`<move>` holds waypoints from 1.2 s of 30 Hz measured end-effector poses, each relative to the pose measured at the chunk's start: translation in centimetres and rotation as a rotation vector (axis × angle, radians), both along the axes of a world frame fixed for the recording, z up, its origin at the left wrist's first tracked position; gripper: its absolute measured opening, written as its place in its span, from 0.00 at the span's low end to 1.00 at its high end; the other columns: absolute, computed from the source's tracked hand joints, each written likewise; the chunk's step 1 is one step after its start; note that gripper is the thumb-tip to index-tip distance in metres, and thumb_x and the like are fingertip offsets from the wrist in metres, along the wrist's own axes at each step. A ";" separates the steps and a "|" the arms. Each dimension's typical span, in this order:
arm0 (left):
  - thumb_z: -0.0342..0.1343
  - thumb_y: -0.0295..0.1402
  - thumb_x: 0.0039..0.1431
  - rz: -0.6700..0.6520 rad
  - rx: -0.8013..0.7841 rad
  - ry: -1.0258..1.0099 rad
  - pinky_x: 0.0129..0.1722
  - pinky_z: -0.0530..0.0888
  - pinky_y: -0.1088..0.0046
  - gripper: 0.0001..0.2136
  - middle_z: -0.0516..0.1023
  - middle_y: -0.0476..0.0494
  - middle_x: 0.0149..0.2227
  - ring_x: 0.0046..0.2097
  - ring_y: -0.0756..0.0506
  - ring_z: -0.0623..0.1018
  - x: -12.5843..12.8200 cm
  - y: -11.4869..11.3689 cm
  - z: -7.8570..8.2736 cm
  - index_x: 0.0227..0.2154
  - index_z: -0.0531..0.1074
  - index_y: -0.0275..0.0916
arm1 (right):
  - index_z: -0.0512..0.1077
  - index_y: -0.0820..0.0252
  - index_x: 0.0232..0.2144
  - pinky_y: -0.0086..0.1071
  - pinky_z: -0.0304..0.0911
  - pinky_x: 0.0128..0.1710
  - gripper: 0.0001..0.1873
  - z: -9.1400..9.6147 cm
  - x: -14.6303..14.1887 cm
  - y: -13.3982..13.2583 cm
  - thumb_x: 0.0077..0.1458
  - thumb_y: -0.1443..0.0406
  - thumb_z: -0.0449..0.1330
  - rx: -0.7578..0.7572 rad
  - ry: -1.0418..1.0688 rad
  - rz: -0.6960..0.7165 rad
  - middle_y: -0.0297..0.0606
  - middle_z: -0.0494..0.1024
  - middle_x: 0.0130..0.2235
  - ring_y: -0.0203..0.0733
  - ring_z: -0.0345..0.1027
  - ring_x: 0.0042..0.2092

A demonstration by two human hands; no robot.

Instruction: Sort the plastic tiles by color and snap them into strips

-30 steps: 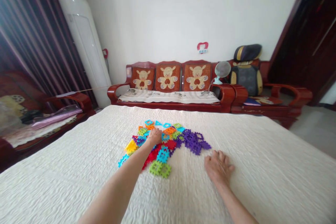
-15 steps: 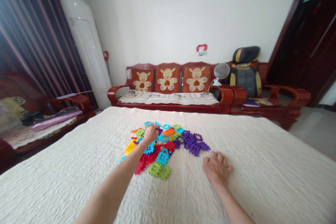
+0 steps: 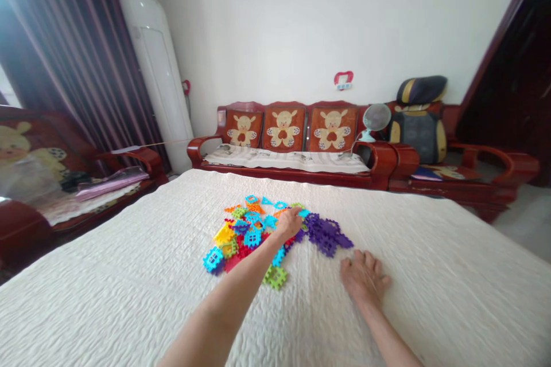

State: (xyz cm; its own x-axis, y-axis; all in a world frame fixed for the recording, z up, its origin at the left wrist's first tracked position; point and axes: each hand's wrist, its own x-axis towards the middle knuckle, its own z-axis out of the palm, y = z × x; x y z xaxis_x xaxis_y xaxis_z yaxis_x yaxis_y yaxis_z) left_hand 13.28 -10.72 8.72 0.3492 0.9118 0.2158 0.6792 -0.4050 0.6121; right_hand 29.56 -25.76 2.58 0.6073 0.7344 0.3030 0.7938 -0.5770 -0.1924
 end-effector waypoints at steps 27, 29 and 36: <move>0.51 0.37 0.55 0.279 0.060 0.062 0.29 0.66 0.78 0.11 0.78 0.49 0.26 0.31 0.50 0.75 -15.3 0.4 1.3 0.32 0.76 0.37 | 0.68 0.63 0.47 0.49 0.55 0.47 0.19 -0.3 -0.1 0.2 0.59 0.63 0.45 0.011 -0.008 -0.015 0.50 0.67 0.51 0.54 0.59 0.52; 0.53 0.37 0.54 0.212 -0.047 -0.175 0.27 0.65 0.79 0.11 0.75 0.50 0.22 0.27 0.50 0.74 -11.9 0.1 1.2 0.32 0.77 0.36 | 0.69 0.63 0.46 0.49 0.54 0.47 0.18 -0.3 -0.1 0.2 0.59 0.63 0.45 0.018 -0.011 -0.016 0.50 0.67 0.50 0.54 0.58 0.53; 0.51 0.36 0.59 0.031 -0.172 -0.227 0.26 0.68 0.80 0.16 0.78 0.48 0.27 0.27 0.52 0.75 -0.6 -0.4 1.5 0.45 0.75 0.34 | 0.69 0.63 0.47 0.49 0.54 0.47 0.18 -0.1 -0.2 0.1 0.58 0.64 0.46 0.013 -0.017 -0.011 0.50 0.67 0.49 0.54 0.58 0.52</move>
